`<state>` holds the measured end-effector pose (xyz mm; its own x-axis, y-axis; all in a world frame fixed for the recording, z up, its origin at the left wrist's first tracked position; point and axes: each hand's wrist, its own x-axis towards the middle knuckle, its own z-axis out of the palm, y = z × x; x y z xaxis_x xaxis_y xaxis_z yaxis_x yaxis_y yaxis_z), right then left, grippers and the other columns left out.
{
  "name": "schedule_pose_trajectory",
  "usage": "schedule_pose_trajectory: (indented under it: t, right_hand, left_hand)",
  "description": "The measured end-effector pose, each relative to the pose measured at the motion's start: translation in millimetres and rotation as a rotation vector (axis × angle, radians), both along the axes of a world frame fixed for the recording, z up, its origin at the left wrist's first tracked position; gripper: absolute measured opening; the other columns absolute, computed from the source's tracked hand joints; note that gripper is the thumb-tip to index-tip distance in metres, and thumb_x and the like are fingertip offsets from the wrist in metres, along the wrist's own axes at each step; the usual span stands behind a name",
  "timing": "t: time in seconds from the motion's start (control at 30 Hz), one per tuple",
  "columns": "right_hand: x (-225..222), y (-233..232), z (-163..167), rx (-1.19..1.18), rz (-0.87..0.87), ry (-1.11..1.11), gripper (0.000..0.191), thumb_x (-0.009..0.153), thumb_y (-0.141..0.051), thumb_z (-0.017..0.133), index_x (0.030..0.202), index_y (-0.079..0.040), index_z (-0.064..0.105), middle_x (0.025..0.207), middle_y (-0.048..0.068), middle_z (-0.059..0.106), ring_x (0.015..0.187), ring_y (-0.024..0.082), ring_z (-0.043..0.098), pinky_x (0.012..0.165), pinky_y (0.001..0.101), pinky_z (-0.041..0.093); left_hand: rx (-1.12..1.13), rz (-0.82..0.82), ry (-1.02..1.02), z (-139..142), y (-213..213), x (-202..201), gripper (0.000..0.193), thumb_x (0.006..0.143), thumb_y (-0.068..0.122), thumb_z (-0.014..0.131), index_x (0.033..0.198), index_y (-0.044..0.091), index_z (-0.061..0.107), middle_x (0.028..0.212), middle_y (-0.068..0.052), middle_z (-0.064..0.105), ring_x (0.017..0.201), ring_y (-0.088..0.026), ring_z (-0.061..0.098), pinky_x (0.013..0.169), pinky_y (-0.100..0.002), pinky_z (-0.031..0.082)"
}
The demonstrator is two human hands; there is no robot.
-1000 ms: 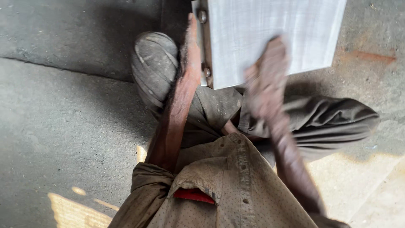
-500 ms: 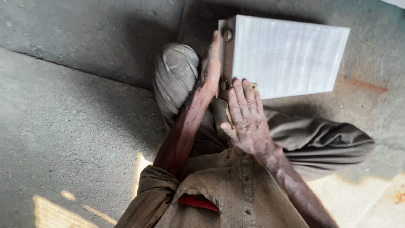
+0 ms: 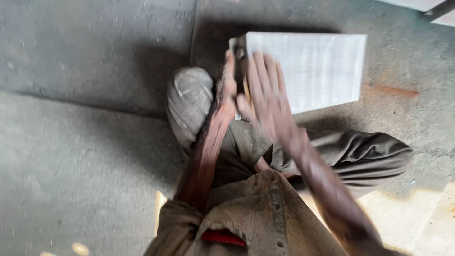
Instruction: The person sits on the floor and sands rectangular metal pieces using a sanding block. They hold each piece with one hand and rub the sanding block over the surfaces and edges, flipping the pieces to work on different sides.
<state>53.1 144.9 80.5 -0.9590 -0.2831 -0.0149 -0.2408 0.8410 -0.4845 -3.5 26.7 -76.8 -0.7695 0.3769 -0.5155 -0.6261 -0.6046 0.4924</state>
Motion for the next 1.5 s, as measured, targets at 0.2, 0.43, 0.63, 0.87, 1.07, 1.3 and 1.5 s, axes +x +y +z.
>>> schedule_pose_trajectory:
  t: [0.2, 0.43, 0.63, 0.87, 1.07, 1.3, 1.5]
  right_hand:
    - [10, -11, 9, -0.019, -0.044, 0.022, 0.081, 0.115, -0.051, 0.02, 0.165, 0.012, 0.013, 0.174, 0.033, 0.012, 0.165, 0.044, 0.009, 0.136, 0.059, 0.01]
    - [-16, 4, -15, 0.018, -0.091, 0.041, 0.078, 0.116, -0.049, 0.018, 0.167, 0.01, 0.011, 0.176, 0.03, 0.009, 0.167, 0.039, 0.005, 0.137, 0.0569, 0.007]
    - [52, -5, -19, 0.083, -0.193, 0.028, 0.078, 0.116, -0.054, 0.022, 0.166, 0.005, 0.012, 0.175, 0.027, 0.008, 0.166, 0.042, 0.004, 0.138, 0.0551, 0.006]
    - [-19, 9, -35, 0.048, -0.198, 0.017, 0.087, 0.113, -0.059, 0.015, 0.168, 0.008, 0.01, 0.177, 0.029, 0.007, 0.166, 0.041, 0.005, 0.138, 0.0552, 0.004]
    - [51, 23, -19, 0.074, -0.321, -0.204, 0.086, 0.113, -0.057, 0.018, 0.167, 0.008, 0.006, 0.177, 0.028, 0.003, 0.166, 0.043, 0.0, 0.136, 0.0543, 0.0]
    - [-25, 59, -53, -0.009, -0.416, -0.119, 0.086, 0.114, -0.058, 0.023, 0.17, 0.006, 0.007, 0.179, 0.026, 0.003, 0.168, 0.042, 0.0, 0.138, 0.0533, 0.0]
    - [54, 70, -43, -0.002, -0.541, -0.289, 0.088, 0.113, -0.057, 0.022, 0.168, 0.009, 0.004, 0.177, 0.03, -0.003, 0.166, 0.042, -0.005, 0.134, 0.0552, -0.004]
  left_hand:
    - [-0.221, -0.015, 0.104, -1, -3, 4, 0.085, 0.109, 0.068, 0.034, 0.162, 0.001, 0.038, 0.162, -0.02, 0.043, 0.144, -0.027, 0.047, 0.118, -0.041, 0.042]
    - [-0.081, -0.042, 0.035, 21, -5, 0, 0.09, 0.102, 0.075, 0.037, 0.16, 0.007, 0.041, 0.157, -0.013, 0.052, 0.14, -0.026, 0.052, 0.115, -0.042, 0.045]
    - [-0.161, -0.076, -0.023, 37, -6, -2, 0.095, 0.096, 0.077, 0.039, 0.157, 0.005, 0.047, 0.155, -0.018, 0.055, 0.139, -0.032, 0.055, 0.112, -0.045, 0.049]
    - [-0.25, -0.043, -0.076, 48, -7, 0, 0.1, 0.092, 0.079, 0.042, 0.16, 0.006, 0.043, 0.159, -0.014, 0.052, 0.144, -0.03, 0.051, 0.116, -0.046, 0.044]
    - [-0.336, -0.113, -0.069, 52, -11, 4, 0.099, 0.093, 0.079, 0.033, 0.159, 0.006, 0.043, 0.154, -0.02, 0.057, 0.138, -0.034, 0.06, 0.113, -0.048, 0.05]
    - [-0.385, -0.026, -0.023, 55, -15, 5, 0.095, 0.095, 0.076, 0.039, 0.158, 0.005, 0.046, 0.152, -0.017, 0.058, 0.137, -0.031, 0.058, 0.113, -0.045, 0.047]
    - [-0.529, -0.046, -0.041, 62, -26, 7, 0.097, 0.096, 0.078, 0.037, 0.162, 0.005, 0.037, 0.154, -0.018, 0.055, 0.14, -0.03, 0.057, 0.114, -0.047, 0.046]
